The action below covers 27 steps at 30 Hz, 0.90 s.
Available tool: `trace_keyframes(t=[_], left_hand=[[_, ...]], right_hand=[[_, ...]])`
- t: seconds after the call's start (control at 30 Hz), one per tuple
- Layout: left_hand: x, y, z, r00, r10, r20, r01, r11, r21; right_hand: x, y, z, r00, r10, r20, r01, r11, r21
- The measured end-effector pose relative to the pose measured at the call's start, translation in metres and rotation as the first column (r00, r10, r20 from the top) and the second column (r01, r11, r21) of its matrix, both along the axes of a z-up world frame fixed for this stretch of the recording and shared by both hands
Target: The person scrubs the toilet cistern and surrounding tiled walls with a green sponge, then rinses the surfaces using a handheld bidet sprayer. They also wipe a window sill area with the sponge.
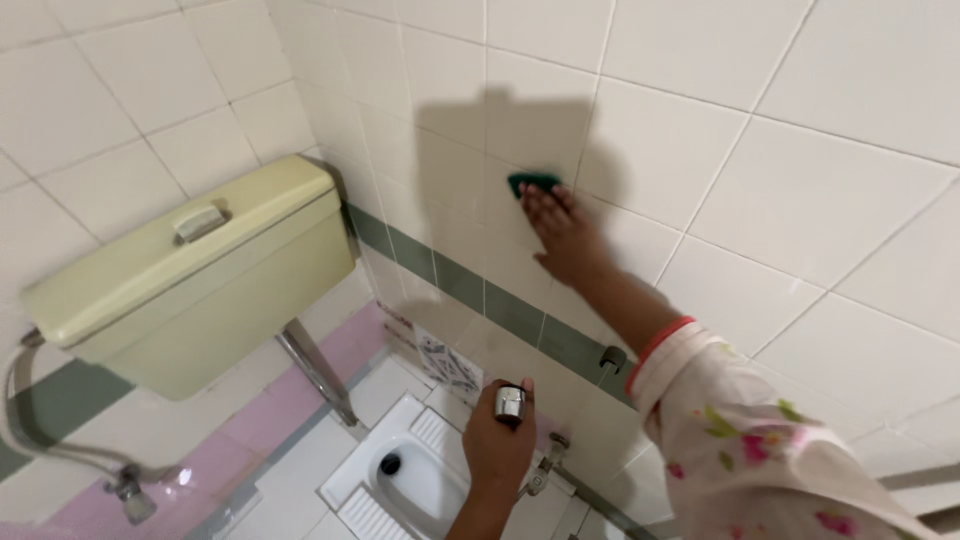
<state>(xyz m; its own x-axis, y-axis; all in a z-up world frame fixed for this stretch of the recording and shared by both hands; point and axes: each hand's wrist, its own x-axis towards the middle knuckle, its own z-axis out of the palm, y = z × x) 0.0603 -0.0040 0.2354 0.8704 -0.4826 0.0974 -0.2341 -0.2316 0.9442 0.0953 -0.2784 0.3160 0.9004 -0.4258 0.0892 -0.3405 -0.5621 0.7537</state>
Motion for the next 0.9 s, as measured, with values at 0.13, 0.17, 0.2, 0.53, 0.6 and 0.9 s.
trace_keyframes(t=[0.13,0.17,0.2,0.53,0.6,0.9], left_hand=[[0.012,-0.004,0.006,0.996,0.058,0.073,-0.062,0.997,0.054],[0.018,-0.006,0.010,0.991,0.074,0.113,-0.083,0.994,0.074],[0.023,-0.009,0.014,0.992,0.080,0.098,-0.092,0.989,0.119],[0.037,-0.032,0.042,0.977,0.203,0.063,-0.209,0.972,0.109],[0.035,-0.038,0.041,0.973,0.220,0.065,-0.226,0.968,0.109],[0.030,-0.033,0.027,0.964,0.244,0.108,-0.258,0.954,0.155]], right_hand=[[-0.013,0.009,-0.054,0.988,0.022,-0.156,-0.024,1.000,-0.014],[-0.020,0.009,-0.059,0.986,0.020,-0.167,-0.020,1.000,-0.002],[-0.029,0.007,-0.058,0.992,0.012,-0.122,-0.015,1.000,-0.023],[0.027,-0.019,0.049,0.894,0.161,0.419,-0.134,0.987,-0.092],[0.069,-0.026,0.035,0.948,0.152,0.278,-0.074,0.960,-0.270],[0.073,-0.064,-0.162,0.989,0.054,-0.137,-0.112,0.875,-0.470]])
